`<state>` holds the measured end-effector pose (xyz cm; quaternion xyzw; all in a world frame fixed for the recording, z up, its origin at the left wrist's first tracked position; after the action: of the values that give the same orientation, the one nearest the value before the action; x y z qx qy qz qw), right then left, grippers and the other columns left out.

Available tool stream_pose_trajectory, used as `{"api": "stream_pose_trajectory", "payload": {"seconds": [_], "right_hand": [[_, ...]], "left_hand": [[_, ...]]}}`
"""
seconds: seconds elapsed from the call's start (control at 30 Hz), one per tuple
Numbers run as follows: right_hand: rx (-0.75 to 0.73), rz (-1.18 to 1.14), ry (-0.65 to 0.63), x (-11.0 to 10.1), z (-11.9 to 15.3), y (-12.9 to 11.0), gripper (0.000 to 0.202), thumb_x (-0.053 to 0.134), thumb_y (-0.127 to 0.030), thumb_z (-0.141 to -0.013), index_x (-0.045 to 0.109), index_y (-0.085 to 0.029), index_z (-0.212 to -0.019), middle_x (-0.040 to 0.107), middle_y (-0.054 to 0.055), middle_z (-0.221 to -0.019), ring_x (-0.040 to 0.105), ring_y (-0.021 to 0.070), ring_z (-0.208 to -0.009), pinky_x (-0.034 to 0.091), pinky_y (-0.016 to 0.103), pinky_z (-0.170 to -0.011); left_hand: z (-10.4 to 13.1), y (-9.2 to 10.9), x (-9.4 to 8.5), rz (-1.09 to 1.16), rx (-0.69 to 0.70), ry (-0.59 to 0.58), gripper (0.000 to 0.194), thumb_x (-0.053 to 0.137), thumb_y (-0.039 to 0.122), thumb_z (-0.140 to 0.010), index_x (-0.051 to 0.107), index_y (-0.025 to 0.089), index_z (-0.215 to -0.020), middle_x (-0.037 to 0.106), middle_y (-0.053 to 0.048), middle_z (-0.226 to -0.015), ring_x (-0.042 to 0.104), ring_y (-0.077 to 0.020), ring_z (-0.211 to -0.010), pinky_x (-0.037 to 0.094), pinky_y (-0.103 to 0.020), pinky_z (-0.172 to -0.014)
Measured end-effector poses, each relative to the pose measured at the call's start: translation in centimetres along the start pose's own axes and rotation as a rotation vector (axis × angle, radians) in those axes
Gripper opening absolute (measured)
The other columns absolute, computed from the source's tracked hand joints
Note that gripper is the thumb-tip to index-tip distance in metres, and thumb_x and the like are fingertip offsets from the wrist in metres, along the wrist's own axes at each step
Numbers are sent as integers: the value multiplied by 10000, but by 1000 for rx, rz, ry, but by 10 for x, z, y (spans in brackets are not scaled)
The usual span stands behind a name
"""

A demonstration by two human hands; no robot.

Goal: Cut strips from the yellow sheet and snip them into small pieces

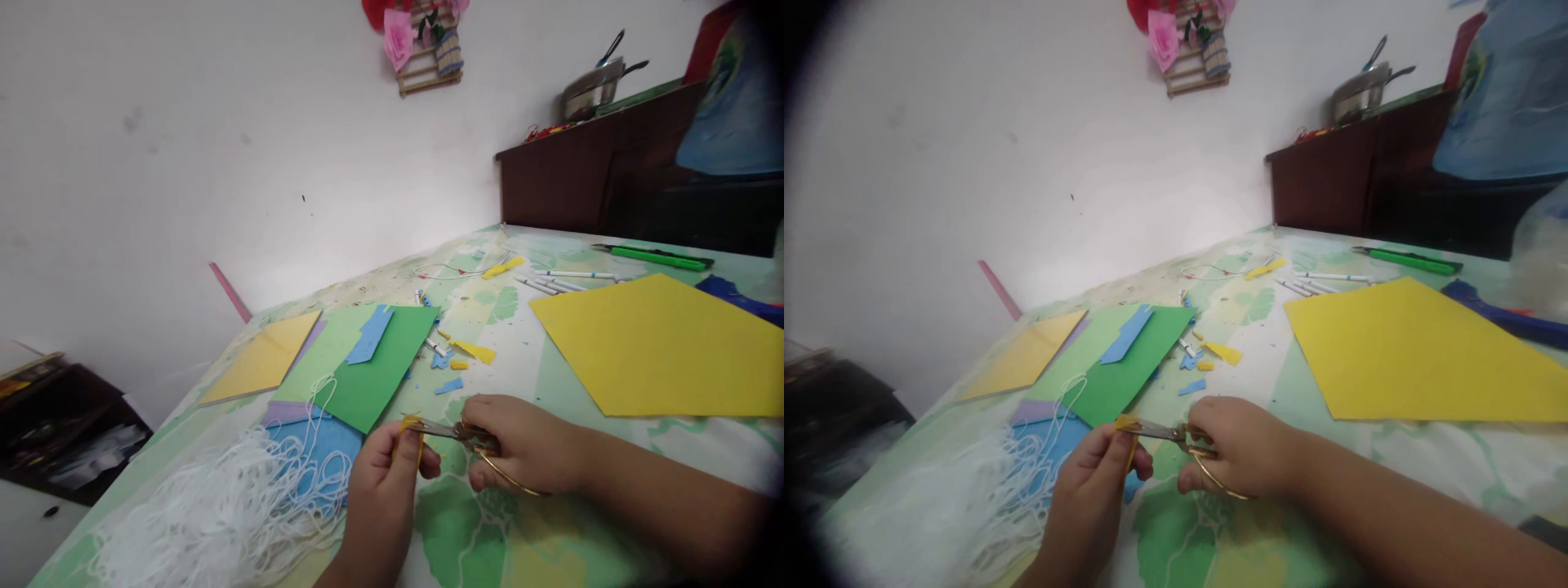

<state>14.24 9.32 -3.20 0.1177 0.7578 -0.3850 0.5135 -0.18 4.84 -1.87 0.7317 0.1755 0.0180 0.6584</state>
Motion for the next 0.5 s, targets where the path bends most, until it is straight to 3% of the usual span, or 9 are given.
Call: {"api": "stream_pose_trajectory", "payload": {"seconds": [0.23,0.4,0.5], "right_hand": [[14,4,-22,5,-3,1,390,507,-547,-664,474,-161,-708,483,18,-692,420,132,-584,305,221,-502],[39,8,-9,5,-4,3,377,518,-539,-663,458,-168,-687,485,12,-683,417,128,-578,294,215,-494],[64,27,3,3,-4,4,349,530,-512,-667,454,-171,-676,488,8,-678,418,127,-574,288,215,-493]], "left_hand": [[-5,-14,-3,198,-175,-71,259,505,385,-705,562,153,-607,570,13,-517,500,-95,-499,372,-210,-513],[-12,-24,1,418,-260,-73,253,560,359,-670,566,146,-806,586,14,-569,531,-84,-510,414,-212,-537],[-15,-28,2,485,-283,-63,227,574,324,-667,549,140,-798,611,-5,-616,558,-90,-538,439,-226,-571]]}}
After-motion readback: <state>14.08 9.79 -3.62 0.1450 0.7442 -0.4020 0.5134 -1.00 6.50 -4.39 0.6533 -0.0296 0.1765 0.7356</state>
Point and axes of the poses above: each hand's wrist, its own z-axis away from the middle knuckle, its own x-axis out of the palm, y = z × x, the point moved 4 cm from there along -z, towards the middle knuckle
